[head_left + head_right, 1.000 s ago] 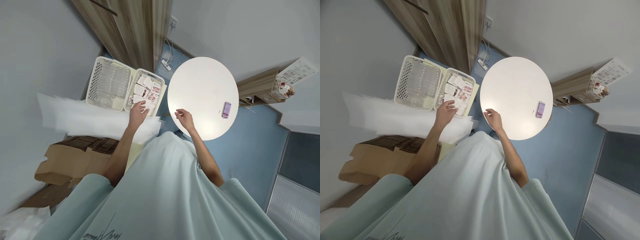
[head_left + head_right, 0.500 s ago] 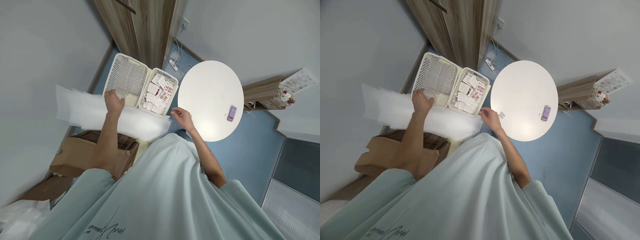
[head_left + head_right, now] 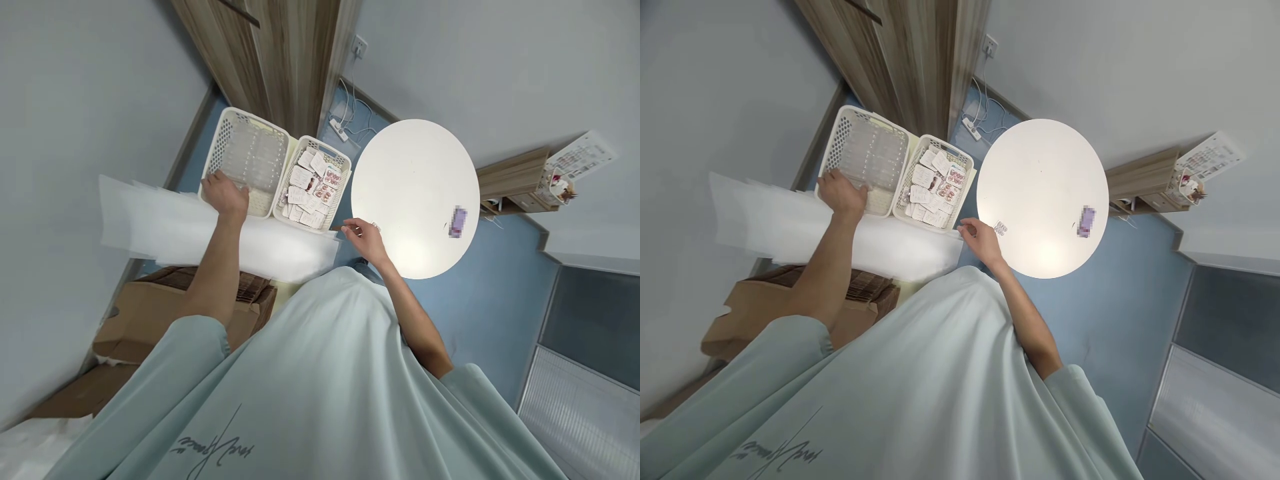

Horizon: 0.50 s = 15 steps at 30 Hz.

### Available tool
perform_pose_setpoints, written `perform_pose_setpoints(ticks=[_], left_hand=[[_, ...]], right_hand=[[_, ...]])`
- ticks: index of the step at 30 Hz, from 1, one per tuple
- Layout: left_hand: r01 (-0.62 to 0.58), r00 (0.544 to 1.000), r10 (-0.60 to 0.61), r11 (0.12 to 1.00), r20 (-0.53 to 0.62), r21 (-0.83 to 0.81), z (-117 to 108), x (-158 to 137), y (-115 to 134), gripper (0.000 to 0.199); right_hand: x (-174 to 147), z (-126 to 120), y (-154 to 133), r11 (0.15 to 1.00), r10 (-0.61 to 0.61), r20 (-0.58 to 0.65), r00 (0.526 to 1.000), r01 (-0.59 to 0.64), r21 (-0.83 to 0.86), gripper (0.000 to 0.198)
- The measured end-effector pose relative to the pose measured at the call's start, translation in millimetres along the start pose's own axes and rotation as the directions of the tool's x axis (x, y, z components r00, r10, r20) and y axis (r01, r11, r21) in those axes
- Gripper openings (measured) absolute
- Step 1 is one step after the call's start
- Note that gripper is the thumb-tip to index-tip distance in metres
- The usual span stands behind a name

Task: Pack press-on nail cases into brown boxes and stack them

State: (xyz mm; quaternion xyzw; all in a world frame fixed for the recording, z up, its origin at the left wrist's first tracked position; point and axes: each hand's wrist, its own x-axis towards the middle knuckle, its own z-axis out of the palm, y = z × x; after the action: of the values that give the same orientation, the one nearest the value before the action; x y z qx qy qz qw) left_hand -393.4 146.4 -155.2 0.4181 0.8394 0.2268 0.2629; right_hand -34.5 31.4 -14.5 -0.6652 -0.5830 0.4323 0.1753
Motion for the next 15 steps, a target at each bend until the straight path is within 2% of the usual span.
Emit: perform_pose_setpoints(ticks=[6,9,12,13,15], left_hand=[[0.025,1.0,-0.025,0.999,-0.001,0.025,-4,-2,-5,0.076],[0.024,1.0,-0.024,0.999,-0.013,-0.026,-6,-5,-7,0.085],[0.019,0.999,-0.019,0.999,-0.025,0.026,-12,-10,-7,0.096],[0.001,0.999,0.001,0.999,-0.037,0.043,-15,-13,-5,0.098],[-0.163,0.987,0.163,0.987,-0.008,0.003,-22,-21,4,0.102]], right_hand=[[-4,-3,4,1.0,-0.007,0.005,1.0,0.007,0.005,0.029],[-7,-6,5,1.0,-0.02,0.014,1.0,0.02,0.014,0.028],[-10,-11,7,0.999,-0.038,0.01,0.999,0.038,0.029,0.027],[-11,-13,8,0.998,-0.044,0.009,0.999,0.044,0.038,0.026],[-12,-18,12,0.997,-0.054,0.01,0.999,0.053,0.063,0.027]])
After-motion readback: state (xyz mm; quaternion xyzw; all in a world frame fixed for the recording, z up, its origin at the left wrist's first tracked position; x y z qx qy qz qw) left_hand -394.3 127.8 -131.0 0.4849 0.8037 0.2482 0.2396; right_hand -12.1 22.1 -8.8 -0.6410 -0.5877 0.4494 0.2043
